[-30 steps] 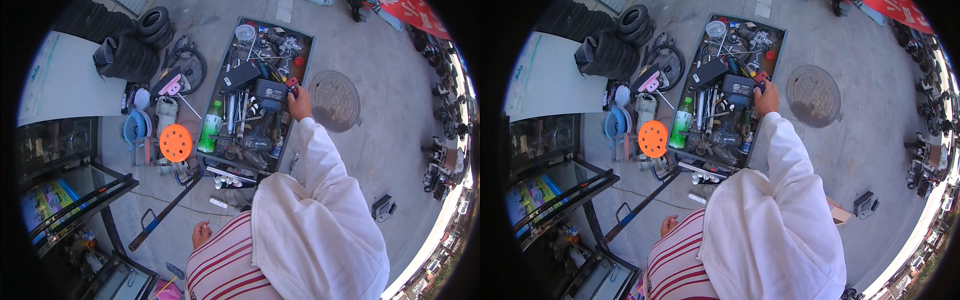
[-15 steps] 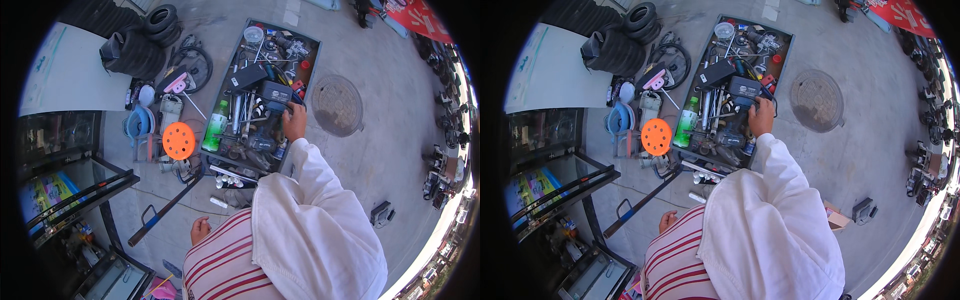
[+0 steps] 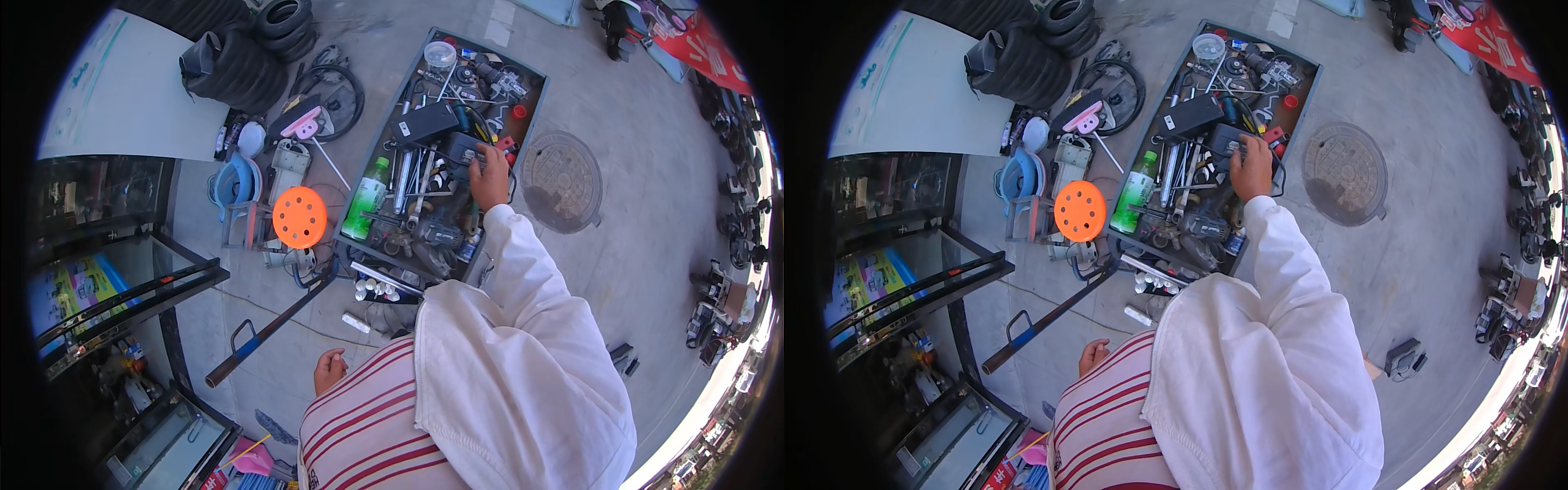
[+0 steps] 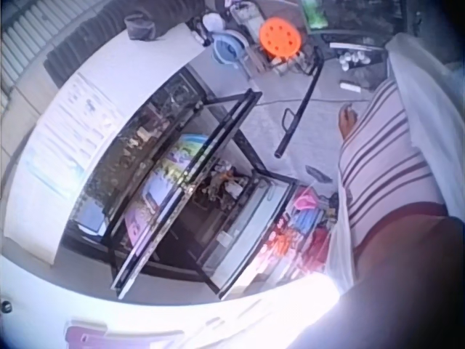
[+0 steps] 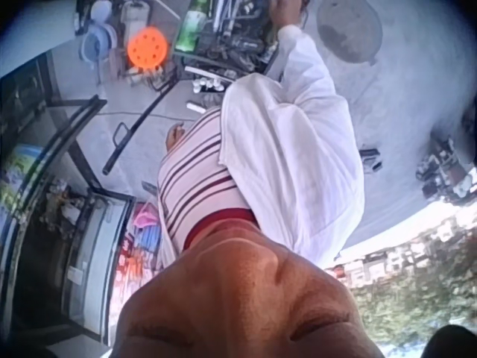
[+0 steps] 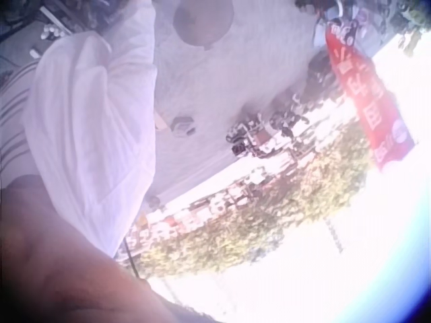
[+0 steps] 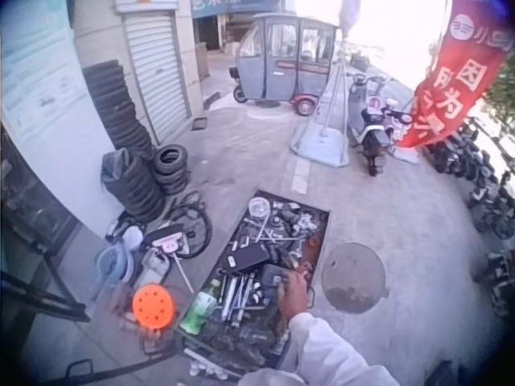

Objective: The person repairs an electric scooter's handlebar assembly. They use pliers to strip wire insulation, a screwdriver to loosen and tighten screws, and scissors to cut zip ties. The person then removes the handlebar grip and inspects the throttle assembly.

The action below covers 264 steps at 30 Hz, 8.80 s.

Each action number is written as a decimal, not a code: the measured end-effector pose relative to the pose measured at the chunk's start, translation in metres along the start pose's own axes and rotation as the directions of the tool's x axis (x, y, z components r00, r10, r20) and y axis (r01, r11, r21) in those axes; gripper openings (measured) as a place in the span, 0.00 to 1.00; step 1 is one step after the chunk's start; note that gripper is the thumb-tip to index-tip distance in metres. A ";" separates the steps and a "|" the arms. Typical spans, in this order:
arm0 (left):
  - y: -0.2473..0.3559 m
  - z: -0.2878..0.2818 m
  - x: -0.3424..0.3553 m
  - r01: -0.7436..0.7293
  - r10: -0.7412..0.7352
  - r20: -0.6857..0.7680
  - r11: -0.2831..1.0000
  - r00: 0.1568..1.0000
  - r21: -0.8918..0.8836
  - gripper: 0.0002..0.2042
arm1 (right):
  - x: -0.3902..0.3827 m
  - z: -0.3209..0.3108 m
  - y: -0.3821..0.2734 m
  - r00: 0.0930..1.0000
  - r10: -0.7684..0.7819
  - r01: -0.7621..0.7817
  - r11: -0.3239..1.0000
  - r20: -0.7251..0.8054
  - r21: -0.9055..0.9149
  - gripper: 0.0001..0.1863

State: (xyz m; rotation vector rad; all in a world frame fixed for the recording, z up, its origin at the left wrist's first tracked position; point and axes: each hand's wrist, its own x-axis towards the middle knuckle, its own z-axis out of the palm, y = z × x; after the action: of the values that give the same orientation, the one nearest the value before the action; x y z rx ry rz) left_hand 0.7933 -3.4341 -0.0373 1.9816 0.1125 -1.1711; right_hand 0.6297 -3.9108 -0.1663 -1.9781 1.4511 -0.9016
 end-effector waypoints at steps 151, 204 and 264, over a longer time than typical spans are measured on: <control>-0.318 -0.249 -0.092 -0.718 0.285 0.739 0.594 0.610 0.364 0.09 | -1.183 -0.134 -0.003 0.320 0.946 -0.937 0.310 0.047 0.159 0.16; -0.009 -0.257 0.128 -0.978 0.839 -0.514 0.207 0.181 -0.006 0.12 | -0.349 0.227 0.079 0.947 0.278 -0.153 0.831 0.161 -0.536 0.22; -1.419 -0.559 -0.993 -0.766 -0.847 -0.115 0.520 -0.518 -0.378 0.09 | -2.167 -0.296 -0.540 -0.985 0.072 -0.084 0.599 -0.159 0.796 0.18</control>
State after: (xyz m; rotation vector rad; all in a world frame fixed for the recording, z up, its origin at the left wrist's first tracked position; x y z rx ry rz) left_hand -0.0152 -1.8046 0.0088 0.8273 1.7963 1.5020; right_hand 0.2906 -1.6877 -0.0265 -1.2471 -1.6063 1.4825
